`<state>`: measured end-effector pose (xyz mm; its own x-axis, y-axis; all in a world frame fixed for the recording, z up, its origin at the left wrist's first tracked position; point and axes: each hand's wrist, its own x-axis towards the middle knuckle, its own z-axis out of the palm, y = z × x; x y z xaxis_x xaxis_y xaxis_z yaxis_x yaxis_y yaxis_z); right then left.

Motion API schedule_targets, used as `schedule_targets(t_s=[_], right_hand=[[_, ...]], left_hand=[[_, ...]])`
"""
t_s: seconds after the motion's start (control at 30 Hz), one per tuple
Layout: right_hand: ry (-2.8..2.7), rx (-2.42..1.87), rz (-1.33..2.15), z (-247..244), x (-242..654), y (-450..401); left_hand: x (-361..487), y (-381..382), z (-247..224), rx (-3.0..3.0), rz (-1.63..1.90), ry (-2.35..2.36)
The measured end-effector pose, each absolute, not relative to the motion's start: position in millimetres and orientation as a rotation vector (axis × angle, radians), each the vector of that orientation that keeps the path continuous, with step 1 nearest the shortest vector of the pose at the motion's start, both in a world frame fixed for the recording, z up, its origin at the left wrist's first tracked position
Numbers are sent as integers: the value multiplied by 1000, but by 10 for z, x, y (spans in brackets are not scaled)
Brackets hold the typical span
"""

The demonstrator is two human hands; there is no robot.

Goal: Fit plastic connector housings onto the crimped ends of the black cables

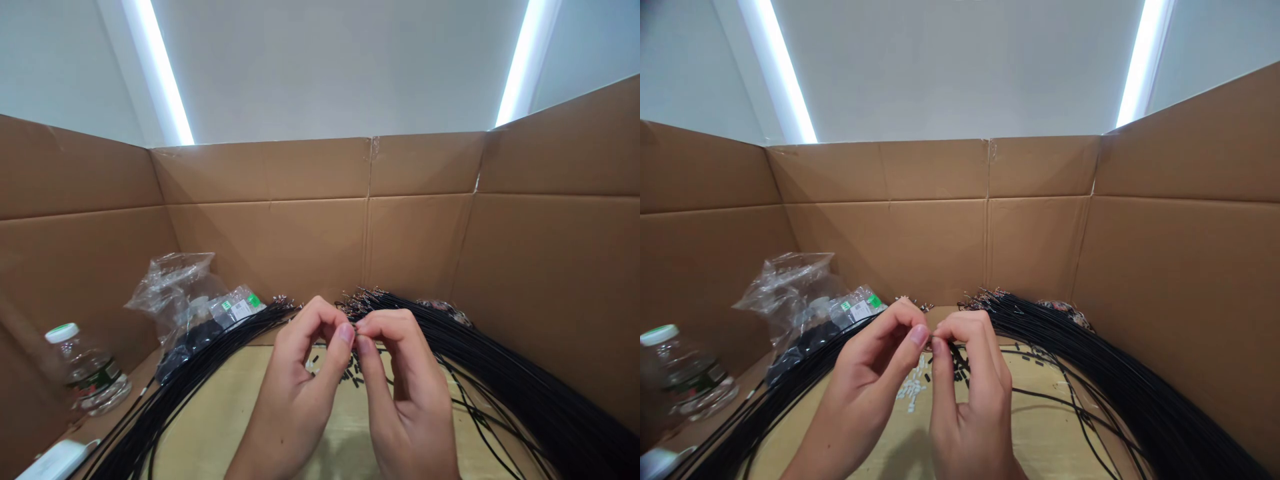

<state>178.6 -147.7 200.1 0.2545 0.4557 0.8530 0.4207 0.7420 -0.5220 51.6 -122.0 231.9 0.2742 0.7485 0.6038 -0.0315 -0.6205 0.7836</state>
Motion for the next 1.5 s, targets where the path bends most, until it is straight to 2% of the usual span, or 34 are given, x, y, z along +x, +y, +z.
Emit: schedule_targets(t_s=[0.17, 0.37, 0.57, 0.7, 0.87, 1.07, 1.37, 1.5], right_hand=[[-1310, -726, 510, 2083, 1878, -1512], [-1262, -577, 1023, 2192, 2028, -1511], [-1098, -485, 1203, 2182, 2048, -1490], [-1057, -494, 1230, 2175, 2030, -1475], [-1127, -494, 1121, 2193, 2007, -1480], [-1154, -619, 865, 2115, 1981, -1463], [-1384, -871, -196, 2108, 1915, -1486], [-1470, -891, -472, 2116, 1923, -1516]], left_hand=[[490, -1248, 2328, 2035, 1447, 654], [500, -1220, 2304, 2400, 1705, 636], [477, -1179, 2292, 2617, 1747, 596], [481, -1186, 2314, 2459, 1684, 633], [513, -1220, 2331, 2039, 1509, 704], [509, -1238, 2353, 1996, 1407, 689], [497, -1245, 2340, 1895, 1330, 669], [508, -1254, 2323, 1864, 1336, 685]])
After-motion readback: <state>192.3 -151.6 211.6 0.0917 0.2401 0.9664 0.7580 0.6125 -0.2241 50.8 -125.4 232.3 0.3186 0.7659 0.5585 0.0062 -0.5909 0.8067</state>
